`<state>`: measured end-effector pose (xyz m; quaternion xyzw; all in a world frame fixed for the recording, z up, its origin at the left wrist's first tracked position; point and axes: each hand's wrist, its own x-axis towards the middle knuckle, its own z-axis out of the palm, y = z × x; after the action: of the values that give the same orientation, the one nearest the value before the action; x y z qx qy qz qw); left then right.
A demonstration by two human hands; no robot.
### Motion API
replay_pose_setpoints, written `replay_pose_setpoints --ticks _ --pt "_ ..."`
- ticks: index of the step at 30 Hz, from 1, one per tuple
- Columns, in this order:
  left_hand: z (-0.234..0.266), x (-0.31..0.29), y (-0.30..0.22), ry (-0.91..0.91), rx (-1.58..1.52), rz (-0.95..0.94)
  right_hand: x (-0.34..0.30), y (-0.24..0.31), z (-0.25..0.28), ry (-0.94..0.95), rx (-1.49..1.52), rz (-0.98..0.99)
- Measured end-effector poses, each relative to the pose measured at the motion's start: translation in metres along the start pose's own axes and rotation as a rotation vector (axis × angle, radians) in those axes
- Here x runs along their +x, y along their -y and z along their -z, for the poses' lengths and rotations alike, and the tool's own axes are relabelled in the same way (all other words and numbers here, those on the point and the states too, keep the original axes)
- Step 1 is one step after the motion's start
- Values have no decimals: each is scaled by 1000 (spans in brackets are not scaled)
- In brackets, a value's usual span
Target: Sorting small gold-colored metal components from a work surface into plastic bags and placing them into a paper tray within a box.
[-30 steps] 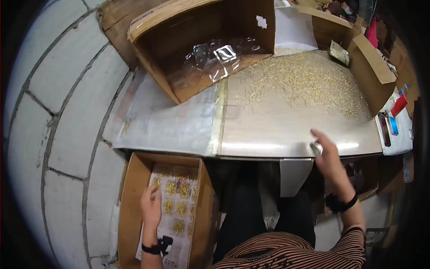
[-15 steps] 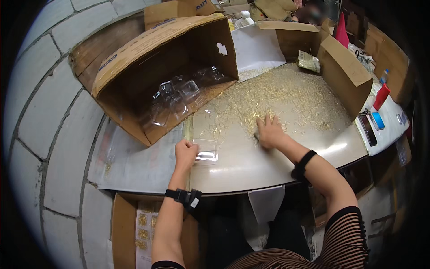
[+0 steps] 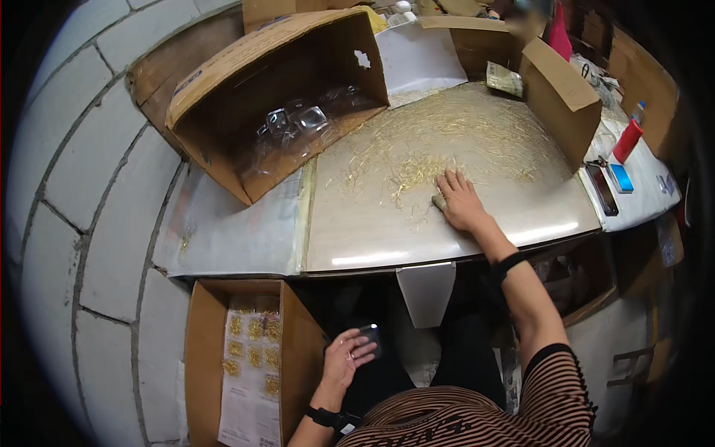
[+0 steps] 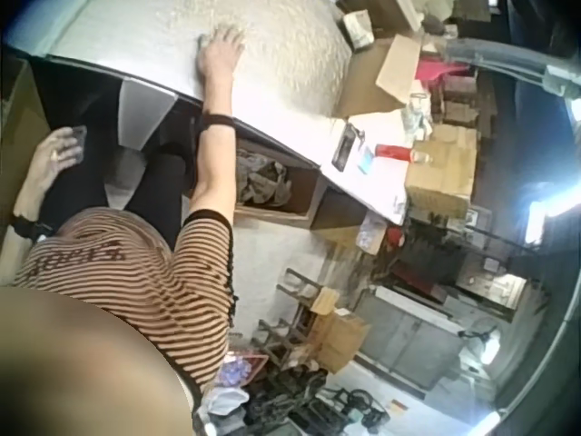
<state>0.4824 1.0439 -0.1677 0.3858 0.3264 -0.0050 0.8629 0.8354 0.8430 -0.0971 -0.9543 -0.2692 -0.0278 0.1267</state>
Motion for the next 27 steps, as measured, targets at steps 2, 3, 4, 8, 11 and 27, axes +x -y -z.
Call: replay_pose_setpoints --ticks 2,3,4,8,11,27 --pt "4 -2 12 45 46 47 2 3 2 62 26 30" --pt "0 -3 18 47 73 53 -4 0 3 94 54 81" --pt "-2 -1 25 50 99 59 -9 -4 5 127 79 131" --pt "-13 23 42 127 114 124 -13 -19 6 86 23 63" --pt "-21 44 53 247 136 196 -37 4 20 149 258 149" --pt "-76 62 82 425 -85 244 -107 105 -21 -177 86 99"
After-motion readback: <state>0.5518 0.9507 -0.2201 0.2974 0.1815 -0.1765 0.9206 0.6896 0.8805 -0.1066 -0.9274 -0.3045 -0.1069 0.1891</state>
